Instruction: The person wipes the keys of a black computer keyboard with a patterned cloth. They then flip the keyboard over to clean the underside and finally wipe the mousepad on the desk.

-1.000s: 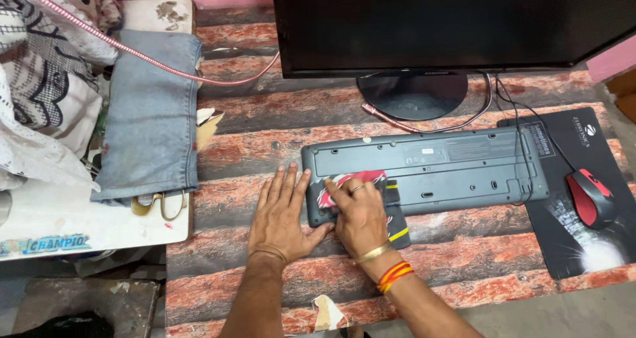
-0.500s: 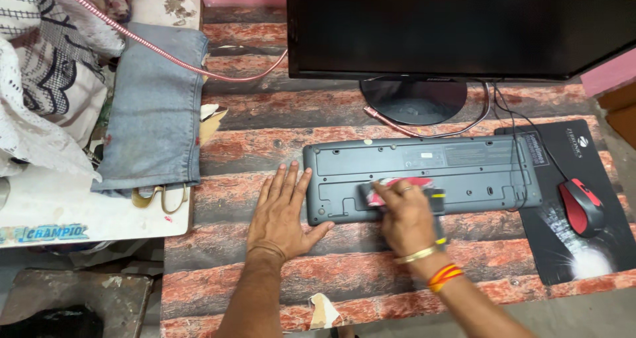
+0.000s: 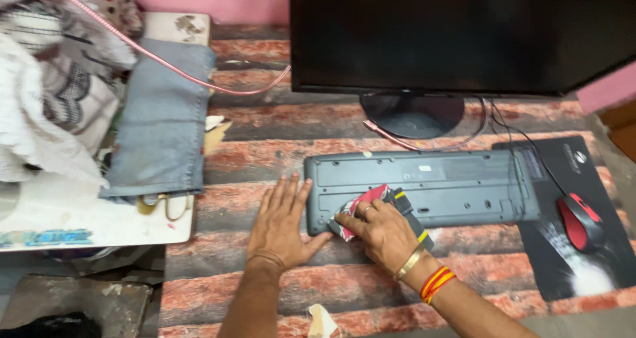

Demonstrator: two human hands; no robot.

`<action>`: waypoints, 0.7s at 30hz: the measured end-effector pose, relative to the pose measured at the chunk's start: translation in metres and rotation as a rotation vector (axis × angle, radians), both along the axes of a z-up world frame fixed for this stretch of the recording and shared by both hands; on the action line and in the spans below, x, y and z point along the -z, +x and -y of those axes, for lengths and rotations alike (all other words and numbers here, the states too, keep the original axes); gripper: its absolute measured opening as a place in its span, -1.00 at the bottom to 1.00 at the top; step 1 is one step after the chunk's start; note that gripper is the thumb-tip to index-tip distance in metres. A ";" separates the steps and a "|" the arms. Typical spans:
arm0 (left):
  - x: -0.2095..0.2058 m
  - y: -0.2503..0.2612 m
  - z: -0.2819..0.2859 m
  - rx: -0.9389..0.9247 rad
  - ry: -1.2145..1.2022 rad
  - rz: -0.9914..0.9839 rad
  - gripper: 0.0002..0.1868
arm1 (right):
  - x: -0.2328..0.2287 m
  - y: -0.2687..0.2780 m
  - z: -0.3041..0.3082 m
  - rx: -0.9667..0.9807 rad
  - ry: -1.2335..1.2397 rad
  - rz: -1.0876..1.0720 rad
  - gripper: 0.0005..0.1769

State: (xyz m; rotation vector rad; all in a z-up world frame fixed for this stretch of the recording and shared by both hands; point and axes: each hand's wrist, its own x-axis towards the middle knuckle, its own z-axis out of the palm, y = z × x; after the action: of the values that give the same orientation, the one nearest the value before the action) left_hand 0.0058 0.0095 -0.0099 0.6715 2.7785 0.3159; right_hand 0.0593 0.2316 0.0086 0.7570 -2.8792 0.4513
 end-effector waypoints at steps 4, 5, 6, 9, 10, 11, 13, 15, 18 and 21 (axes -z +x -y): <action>0.000 0.001 0.000 -0.006 0.068 0.017 0.18 | 0.005 -0.003 0.019 0.187 -0.041 -0.032 -0.39; 0.002 0.002 0.001 -0.006 0.086 0.000 0.19 | 0.009 0.001 0.026 0.224 -0.053 -0.049 -0.38; 0.005 0.000 0.001 -0.004 0.107 -0.023 0.20 | 0.011 0.002 0.029 0.263 -0.064 -0.074 -0.38; 0.008 0.000 0.003 -0.003 0.085 -0.017 0.18 | 0.010 0.016 0.033 0.262 -0.013 -0.052 -0.35; 0.008 -0.001 0.003 -0.003 0.065 -0.005 0.17 | 0.010 0.017 0.033 0.257 -0.008 -0.045 -0.36; 0.007 -0.002 0.002 -0.002 0.061 0.004 0.17 | 0.009 0.017 0.032 0.252 -0.002 -0.037 -0.37; 0.005 -0.002 0.002 -0.004 0.053 0.022 0.17 | 0.007 0.013 0.034 0.258 0.021 -0.045 -0.35; 0.003 0.000 0.003 -0.015 0.066 0.037 0.17 | 0.010 0.005 0.040 0.288 0.058 -0.072 -0.30; 0.002 -0.002 0.001 -0.021 0.092 0.028 0.18 | 0.018 0.003 0.053 0.398 -0.019 -0.132 -0.39; 0.007 -0.002 0.002 -0.009 0.093 0.024 0.19 | 0.025 0.013 0.054 0.398 0.012 -0.090 -0.40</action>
State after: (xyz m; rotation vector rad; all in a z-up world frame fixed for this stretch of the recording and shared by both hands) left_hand 0.0038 0.0070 -0.0167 0.6718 2.7594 0.4543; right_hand 0.0726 0.1777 -0.0164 0.1864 -2.8457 0.3379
